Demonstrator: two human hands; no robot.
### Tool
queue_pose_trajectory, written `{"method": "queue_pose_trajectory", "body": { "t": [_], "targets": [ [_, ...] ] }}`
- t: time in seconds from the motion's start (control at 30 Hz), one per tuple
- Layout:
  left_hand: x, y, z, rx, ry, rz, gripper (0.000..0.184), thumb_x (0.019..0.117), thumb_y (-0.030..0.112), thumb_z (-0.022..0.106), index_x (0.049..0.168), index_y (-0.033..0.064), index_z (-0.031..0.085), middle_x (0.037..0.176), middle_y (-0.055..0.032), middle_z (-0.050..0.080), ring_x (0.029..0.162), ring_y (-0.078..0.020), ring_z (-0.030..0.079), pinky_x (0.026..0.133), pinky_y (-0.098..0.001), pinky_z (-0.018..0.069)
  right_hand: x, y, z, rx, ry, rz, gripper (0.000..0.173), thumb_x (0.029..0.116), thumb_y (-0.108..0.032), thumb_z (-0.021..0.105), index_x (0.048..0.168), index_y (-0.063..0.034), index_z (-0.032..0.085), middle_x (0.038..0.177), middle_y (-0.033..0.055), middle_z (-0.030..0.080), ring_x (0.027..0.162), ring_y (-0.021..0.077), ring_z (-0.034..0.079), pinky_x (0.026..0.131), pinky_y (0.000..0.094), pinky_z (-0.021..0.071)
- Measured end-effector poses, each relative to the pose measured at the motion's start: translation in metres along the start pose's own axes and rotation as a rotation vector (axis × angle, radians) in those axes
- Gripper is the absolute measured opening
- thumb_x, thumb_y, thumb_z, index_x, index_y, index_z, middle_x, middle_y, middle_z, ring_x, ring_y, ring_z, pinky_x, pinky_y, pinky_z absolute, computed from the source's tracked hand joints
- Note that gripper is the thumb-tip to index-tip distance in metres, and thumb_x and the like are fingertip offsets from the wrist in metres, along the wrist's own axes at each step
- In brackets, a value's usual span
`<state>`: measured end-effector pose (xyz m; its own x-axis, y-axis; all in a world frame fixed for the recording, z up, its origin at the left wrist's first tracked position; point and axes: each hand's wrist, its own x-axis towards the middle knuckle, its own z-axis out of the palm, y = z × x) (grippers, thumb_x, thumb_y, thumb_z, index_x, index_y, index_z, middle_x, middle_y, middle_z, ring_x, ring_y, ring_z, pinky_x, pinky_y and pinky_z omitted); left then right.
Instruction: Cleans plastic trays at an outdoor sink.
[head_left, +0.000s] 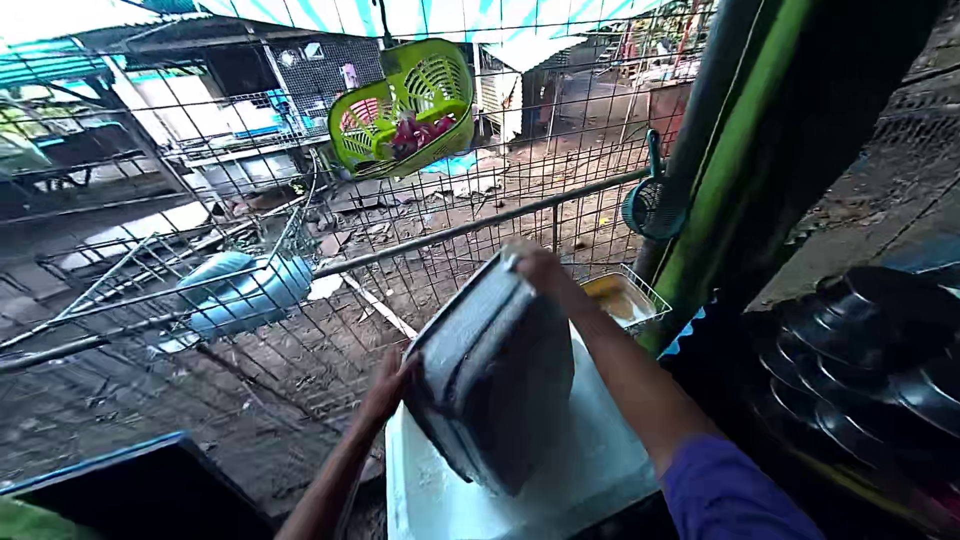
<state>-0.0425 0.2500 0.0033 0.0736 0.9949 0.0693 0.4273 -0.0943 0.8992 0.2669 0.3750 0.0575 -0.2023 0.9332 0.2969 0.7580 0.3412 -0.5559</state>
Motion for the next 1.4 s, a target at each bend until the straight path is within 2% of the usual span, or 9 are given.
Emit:
{"method": "queue_pose_trajectory", "body": {
  "t": [0.1,0.33,0.43,0.6,0.7,0.87,1.07,1.23,1.4],
  "targets": [
    [0.044,0.015,-0.01,0.234,-0.074,0.007,0.052,0.1043,0.02,0.055,0.154,0.0088,0.042,0.125,-0.024,0.066,0.11,-0.0367,0.067,0.096,-0.0568,0.0506,-0.009,-0.008,0.042,0.007,0.274,0.178,0.043,0.1025,-0.014,0.056,0.144,-0.0025,0.058,0.145,0.0248,0.056,0.126,0.0434,0.06,0.104,0.0612,0.0478],
    [0.105,0.007,-0.006,0.372,-0.007,-0.098,0.038,0.1086,0.033,0.049,0.135,0.0131,0.067,0.127,-0.0168,0.069,0.123,-0.0341,0.063,0.106,-0.0584,0.0434,-0.149,-0.075,0.228,-0.035,0.513,-0.638,0.035,0.0968,-0.018,0.055,0.124,-0.0108,0.075,0.138,0.0081,0.068,0.135,0.0328,0.059,0.113,0.0605,0.0396],
    [0.108,0.002,-0.005,0.315,0.04,-0.034,0.035,0.1068,0.032,0.053,0.129,0.0112,0.071,0.123,-0.0143,0.071,0.118,-0.0286,0.066,0.105,-0.0548,0.0459,-0.115,-0.036,0.2,0.121,0.552,-0.416,0.052,0.1015,-0.042,0.049,0.124,-0.0027,0.073,0.14,0.0237,0.062,0.139,0.041,0.052,0.12,0.0585,0.0325],
    [0.107,-0.001,-0.003,0.273,0.089,-0.031,0.033,0.105,0.031,0.057,0.125,0.0101,0.073,0.116,-0.0134,0.073,0.112,-0.0257,0.068,0.102,-0.0526,0.0478,-0.047,0.035,0.14,0.168,0.84,0.17,0.06,0.0929,-0.01,0.052,0.144,0.0203,0.043,0.157,0.0428,0.028,0.15,0.0561,0.024,0.125,0.061,0.0186],
    [0.104,0.003,0.001,0.283,0.097,-0.079,0.034,0.1056,0.033,0.056,0.127,0.0122,0.072,0.118,-0.0131,0.073,0.114,-0.0273,0.067,0.102,-0.0544,0.047,-0.095,-0.038,0.177,0.344,0.699,-0.022,0.051,0.0979,-0.016,0.049,0.133,0.0211,0.053,0.144,0.0345,0.053,0.141,0.0358,0.049,0.121,0.0408,0.0367],
    [0.11,-0.005,-0.003,0.276,0.117,-0.05,0.033,0.1053,0.032,0.057,0.126,0.0112,0.073,0.118,-0.0135,0.073,0.113,-0.0279,0.067,0.101,-0.0556,0.0471,-0.117,-0.069,0.201,0.139,0.522,-0.505,0.032,0.0972,-0.015,0.058,0.121,-0.0042,0.075,0.139,0.018,0.065,0.136,0.0375,0.056,0.118,0.0573,0.0381],
    [0.116,-0.02,-0.001,0.14,0.168,-0.007,0.028,0.1031,0.022,0.061,0.121,0.0046,0.074,0.111,-0.014,0.074,0.103,-0.0214,0.069,0.097,-0.0487,0.0502,-0.083,0.093,0.173,0.341,0.693,0.34,0.057,0.0969,-0.013,0.052,0.143,0.0189,0.045,0.153,0.0367,0.042,0.15,0.0442,0.035,0.127,0.0463,0.0245],
    [0.108,-0.014,0.007,0.118,0.204,-0.008,0.026,0.1029,0.021,0.061,0.115,0.0029,0.074,0.1,-0.0105,0.075,0.089,-0.0141,0.068,0.088,-0.0425,0.0523,-0.153,0.098,0.207,0.545,0.392,1.048,0.051,0.1085,-0.015,0.047,0.15,0.0125,0.038,0.151,0.0348,0.045,0.143,0.0441,0.044,0.12,0.0504,0.0354],
    [0.093,0.003,0.017,0.143,0.23,-0.007,0.026,0.1039,0.02,0.059,0.114,0.0005,0.073,0.094,-0.0063,0.073,0.079,-0.0039,0.064,0.081,-0.0302,0.0534,-0.058,0.001,0.117,0.499,0.695,0.446,0.05,0.0983,-0.002,0.056,0.142,0.0197,0.045,0.144,0.0378,0.052,0.139,0.0445,0.049,0.121,0.045,0.0347]
  ]
}}
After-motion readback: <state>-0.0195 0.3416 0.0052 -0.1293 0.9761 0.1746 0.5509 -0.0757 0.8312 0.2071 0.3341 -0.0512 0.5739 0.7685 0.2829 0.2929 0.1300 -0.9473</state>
